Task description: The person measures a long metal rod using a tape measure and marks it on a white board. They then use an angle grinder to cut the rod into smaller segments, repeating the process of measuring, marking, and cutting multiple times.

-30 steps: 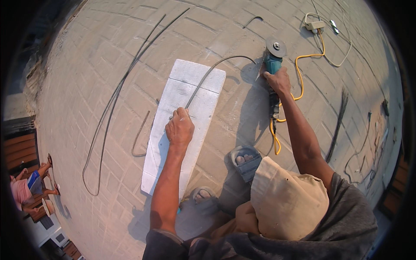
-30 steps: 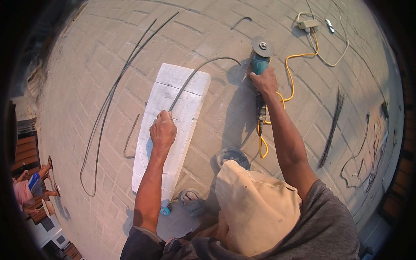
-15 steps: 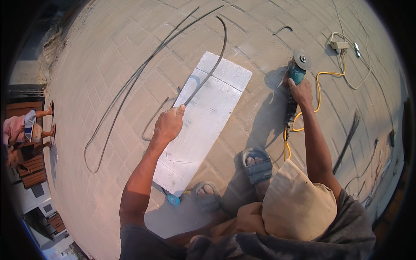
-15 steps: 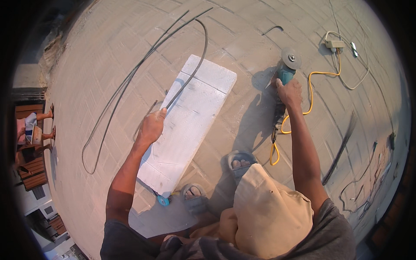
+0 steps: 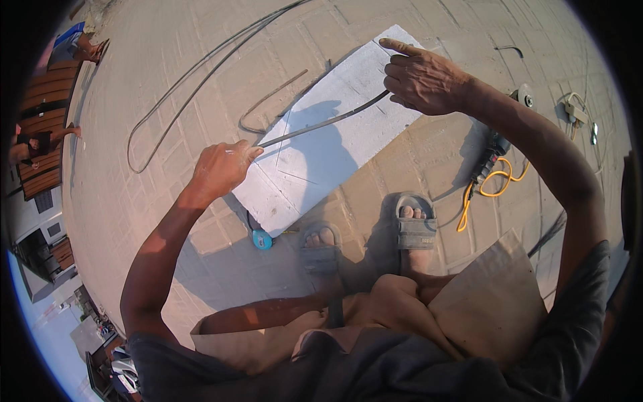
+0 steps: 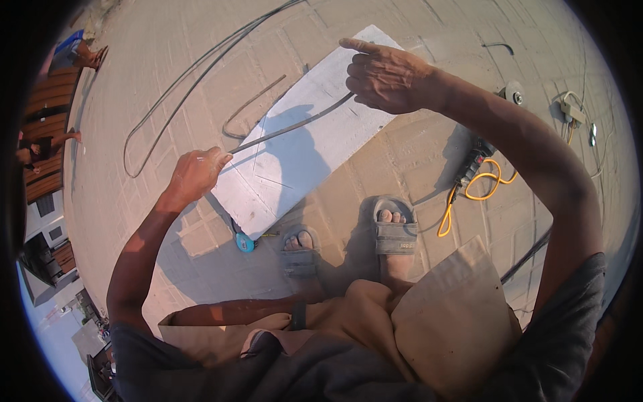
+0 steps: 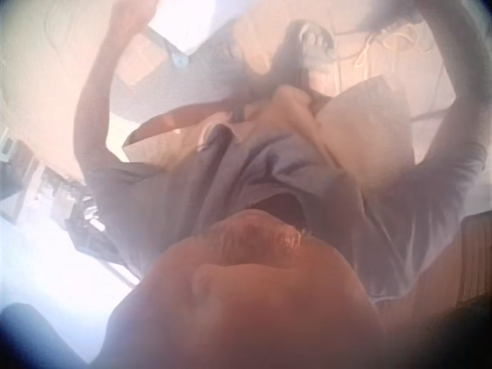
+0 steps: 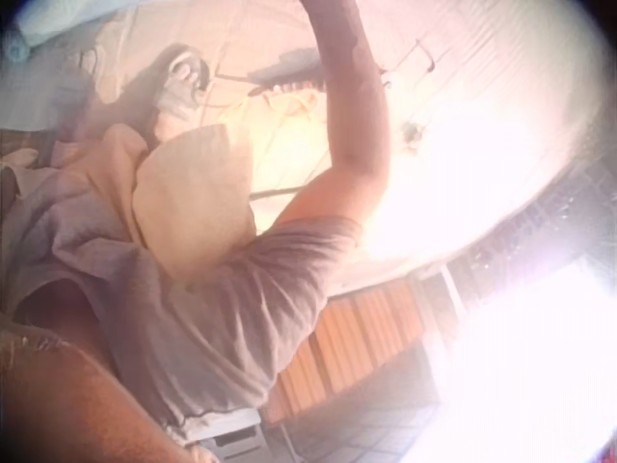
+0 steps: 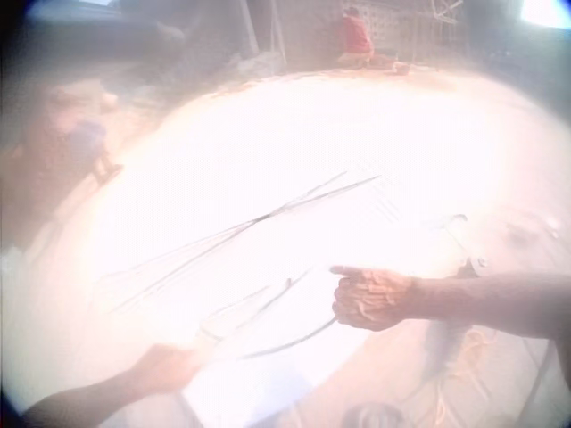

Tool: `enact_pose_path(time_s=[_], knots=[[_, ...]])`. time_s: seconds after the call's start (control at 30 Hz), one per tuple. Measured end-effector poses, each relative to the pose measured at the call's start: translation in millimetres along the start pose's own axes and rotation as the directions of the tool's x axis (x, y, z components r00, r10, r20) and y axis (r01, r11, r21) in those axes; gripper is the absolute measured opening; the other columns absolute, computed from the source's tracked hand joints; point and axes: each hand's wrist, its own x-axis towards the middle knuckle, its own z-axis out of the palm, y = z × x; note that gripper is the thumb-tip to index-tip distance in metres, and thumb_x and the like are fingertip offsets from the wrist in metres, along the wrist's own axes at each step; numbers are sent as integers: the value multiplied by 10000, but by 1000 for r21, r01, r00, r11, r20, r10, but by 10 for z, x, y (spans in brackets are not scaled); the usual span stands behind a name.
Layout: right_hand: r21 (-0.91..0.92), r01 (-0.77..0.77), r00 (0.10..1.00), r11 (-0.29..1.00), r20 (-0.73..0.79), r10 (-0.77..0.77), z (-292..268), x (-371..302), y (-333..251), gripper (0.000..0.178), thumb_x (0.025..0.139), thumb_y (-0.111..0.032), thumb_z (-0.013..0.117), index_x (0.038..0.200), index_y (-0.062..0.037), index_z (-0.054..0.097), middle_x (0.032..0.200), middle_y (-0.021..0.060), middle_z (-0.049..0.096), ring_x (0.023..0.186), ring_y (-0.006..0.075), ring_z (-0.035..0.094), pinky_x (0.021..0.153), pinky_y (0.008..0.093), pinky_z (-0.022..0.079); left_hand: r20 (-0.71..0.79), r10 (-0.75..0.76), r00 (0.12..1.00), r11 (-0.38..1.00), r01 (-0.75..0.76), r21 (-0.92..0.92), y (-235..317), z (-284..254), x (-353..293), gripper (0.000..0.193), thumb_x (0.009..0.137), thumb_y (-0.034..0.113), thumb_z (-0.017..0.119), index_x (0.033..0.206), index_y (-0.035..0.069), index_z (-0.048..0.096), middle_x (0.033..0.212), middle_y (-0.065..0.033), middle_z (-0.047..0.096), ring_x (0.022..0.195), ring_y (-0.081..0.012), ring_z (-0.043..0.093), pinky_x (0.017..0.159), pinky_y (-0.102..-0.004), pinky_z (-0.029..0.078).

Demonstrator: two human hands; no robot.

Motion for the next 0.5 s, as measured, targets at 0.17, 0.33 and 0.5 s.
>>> enact_pose_path(time_s=[0.17, 0.33, 0.5], knots=[[69, 124, 991, 990, 39, -127, 343, 71, -242, 226, 898, -247, 632, 776, -87, 529, 662, 61, 509, 720, 240, 585, 911, 398, 433, 126, -170, 977, 964, 191, -183, 356, 438, -356, 443, 1062, 414, 447, 970, 42, 670, 829, -216, 689, 823, -423, 664, 715, -509, 507], [375, -15, 937, 927, 328, -117, 367, 89, -604, 274, 893, -262, 646, 716, -63, 584, 631, 91, 573, 694, 259, 620, 950, 422, 421, 121, -195, 973, 922, 224, -315, 476, 887, -574, 468, 1032, 429, 518, 883, 9, 662, 805, -213, 679, 813, -432, 653, 702, -503, 496], [408, -209, 826, 889, 560, -63, 156, 253, -769, 345, 949, -331, 633, 741, -57, 613, 652, 122, 615, 724, 284, 649, 991, 426, 418, -91, -69, 993, 981, 51, -188, 130, 911, -489, 471, 958, 465, 628, 800, 22, 660, 762, -182, 681, 760, -386, 661, 667, -480, 499]])
